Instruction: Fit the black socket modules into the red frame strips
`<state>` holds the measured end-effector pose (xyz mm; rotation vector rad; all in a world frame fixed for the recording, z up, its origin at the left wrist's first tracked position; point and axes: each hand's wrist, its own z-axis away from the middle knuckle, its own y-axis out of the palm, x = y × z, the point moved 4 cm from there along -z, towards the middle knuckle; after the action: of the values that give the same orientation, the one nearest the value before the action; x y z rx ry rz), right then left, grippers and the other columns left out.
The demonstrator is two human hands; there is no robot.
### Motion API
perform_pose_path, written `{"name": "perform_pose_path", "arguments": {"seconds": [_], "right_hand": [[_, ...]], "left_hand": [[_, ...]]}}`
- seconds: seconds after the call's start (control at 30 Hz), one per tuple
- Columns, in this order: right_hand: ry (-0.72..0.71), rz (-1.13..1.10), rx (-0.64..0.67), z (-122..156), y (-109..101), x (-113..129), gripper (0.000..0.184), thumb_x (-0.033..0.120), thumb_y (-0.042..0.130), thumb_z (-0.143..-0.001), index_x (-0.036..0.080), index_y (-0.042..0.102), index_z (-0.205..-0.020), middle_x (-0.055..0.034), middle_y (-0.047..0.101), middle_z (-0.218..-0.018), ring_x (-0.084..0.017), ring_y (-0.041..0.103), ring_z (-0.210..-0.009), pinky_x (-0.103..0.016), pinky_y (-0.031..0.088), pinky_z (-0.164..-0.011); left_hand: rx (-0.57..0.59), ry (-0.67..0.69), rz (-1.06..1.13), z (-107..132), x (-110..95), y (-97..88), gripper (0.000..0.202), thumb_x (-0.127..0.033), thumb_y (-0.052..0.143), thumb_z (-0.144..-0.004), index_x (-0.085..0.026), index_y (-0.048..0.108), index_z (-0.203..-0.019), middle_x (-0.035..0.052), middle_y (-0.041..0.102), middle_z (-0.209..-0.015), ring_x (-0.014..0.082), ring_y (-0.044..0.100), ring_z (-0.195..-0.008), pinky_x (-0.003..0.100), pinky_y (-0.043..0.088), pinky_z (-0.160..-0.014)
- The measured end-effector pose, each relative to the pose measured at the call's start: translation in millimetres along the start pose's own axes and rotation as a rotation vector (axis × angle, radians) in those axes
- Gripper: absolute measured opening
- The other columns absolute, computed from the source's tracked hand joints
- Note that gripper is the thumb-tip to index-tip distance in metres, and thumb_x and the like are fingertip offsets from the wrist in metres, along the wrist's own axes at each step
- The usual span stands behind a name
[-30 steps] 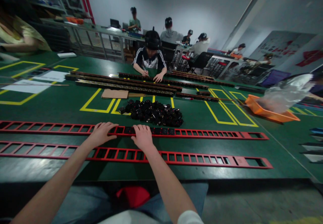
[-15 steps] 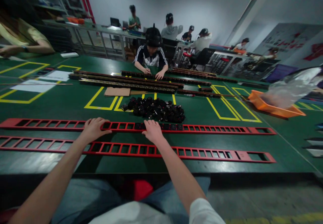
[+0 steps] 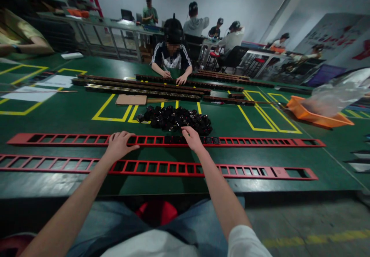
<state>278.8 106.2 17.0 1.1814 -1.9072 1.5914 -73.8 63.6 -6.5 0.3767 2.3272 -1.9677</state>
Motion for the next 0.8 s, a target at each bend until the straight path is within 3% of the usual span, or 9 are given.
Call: {"name": "perform_pose_path", "arguments": {"seconds": [0.1, 0.17, 0.27, 0.37, 0.5, 0.6, 0.7, 0.8], "right_hand": [[0.065, -0.226, -0.091, -1.3, -8.5, -6.4, 0.04, 0.051, 0.046, -0.094, 0.019, 0.069, -0.101, -0.0073, 0.071, -0.105, -0.019, 0.064, -0.098, -0.035, 0.05, -0.091], [0.097, -0.391, -0.232, -2.9, -25.5, -5.5, 0.036, 0.053, 0.055, -0.088, 0.019, 0.065, -0.082, -0.0034, 0.068, -0.084, -0.014, 0.062, -0.077, -0.029, 0.052, -0.075], [0.137, -0.632, -0.437, -7.0, -50.7, 0.1, 0.044, 0.047, 0.07, -0.077, 0.022, 0.041, -0.057, 0.0077, 0.039, -0.05, -0.007, 0.035, -0.044, -0.02, 0.033, -0.044], [0.15, -0.815, -0.362, -13.1, -44.5, 8.6, 0.058, 0.047, 0.072, -0.075, 0.024, 0.025, -0.05, 0.011, 0.02, -0.043, -0.004, 0.019, -0.037, -0.021, 0.018, -0.038], [0.243, -0.822, -0.236, -12.2, -3.7, 9.8, 0.059, 0.047, 0.076, -0.07, 0.024, 0.027, -0.045, 0.011, 0.02, -0.038, -0.004, 0.019, -0.034, -0.02, 0.013, -0.036], [0.256, -0.824, -0.216, -9.7, 9.0, 9.2, 0.06, 0.046, 0.075, -0.069, 0.024, 0.025, -0.044, 0.0113, 0.02, -0.037, -0.003, 0.018, -0.033, -0.021, 0.011, -0.036], [0.237, -0.817, -0.246, -9.0, -9.2, 8.9, 0.061, 0.046, 0.072, -0.074, 0.024, 0.023, -0.045, 0.0116, 0.018, -0.039, -0.003, 0.016, -0.035, -0.022, 0.011, -0.037], [0.213, -0.641, -0.339, -7.9, -46.0, 3.1, 0.06, 0.048, 0.066, -0.081, 0.024, 0.023, -0.046, 0.0107, 0.019, -0.04, -0.004, 0.016, -0.037, -0.024, 0.014, -0.039]], "left_hand": [[-0.004, -0.004, -0.007, 0.1, -0.4, -0.4, 0.055, -0.059, 0.067, -0.08, -0.027, 0.062, -0.123, 0.0099, 0.061, -0.12, 0.0335, 0.05, -0.117, 0.052, 0.03, -0.108], [-0.008, -0.002, -0.003, 0.2, -0.9, -0.5, 0.055, -0.059, 0.067, -0.079, -0.026, 0.063, -0.123, 0.0101, 0.061, -0.12, 0.0337, 0.05, -0.117, 0.052, 0.03, -0.108], [-0.011, 0.002, 0.008, 0.6, -1.6, -1.1, 0.055, -0.059, 0.067, -0.079, -0.026, 0.063, -0.122, 0.0099, 0.062, -0.12, 0.0339, 0.049, -0.118, 0.053, 0.029, -0.108], [-0.007, 0.003, 0.021, 0.6, -2.3, -2.1, 0.053, -0.059, 0.066, -0.08, -0.028, 0.063, -0.122, 0.0095, 0.062, -0.12, 0.0334, 0.05, -0.118, 0.052, 0.03, -0.107], [-0.005, -0.001, 0.028, 0.1, -2.0, -1.4, 0.053, -0.06, 0.066, -0.08, -0.028, 0.064, -0.122, 0.0098, 0.062, -0.118, 0.0338, 0.05, -0.118, 0.053, 0.03, -0.108], [-0.011, -0.005, 0.035, -0.2, -0.7, 0.8, 0.053, -0.059, 0.067, -0.08, -0.028, 0.063, -0.123, 0.0098, 0.062, -0.119, 0.0337, 0.05, -0.119, 0.055, 0.027, -0.111], [-0.014, -0.002, 0.05, -0.1, 0.1, 2.7, 0.053, -0.058, 0.067, -0.08, -0.028, 0.062, -0.123, 0.0098, 0.061, -0.12, 0.0333, 0.05, -0.12, 0.055, 0.025, -0.113], [-0.02, 0.01, 0.043, 0.4, -0.7, 2.4, 0.052, -0.057, 0.067, -0.081, -0.027, 0.062, -0.123, 0.01, 0.062, -0.12, 0.0333, 0.05, -0.12, 0.056, 0.025, -0.112]]}}
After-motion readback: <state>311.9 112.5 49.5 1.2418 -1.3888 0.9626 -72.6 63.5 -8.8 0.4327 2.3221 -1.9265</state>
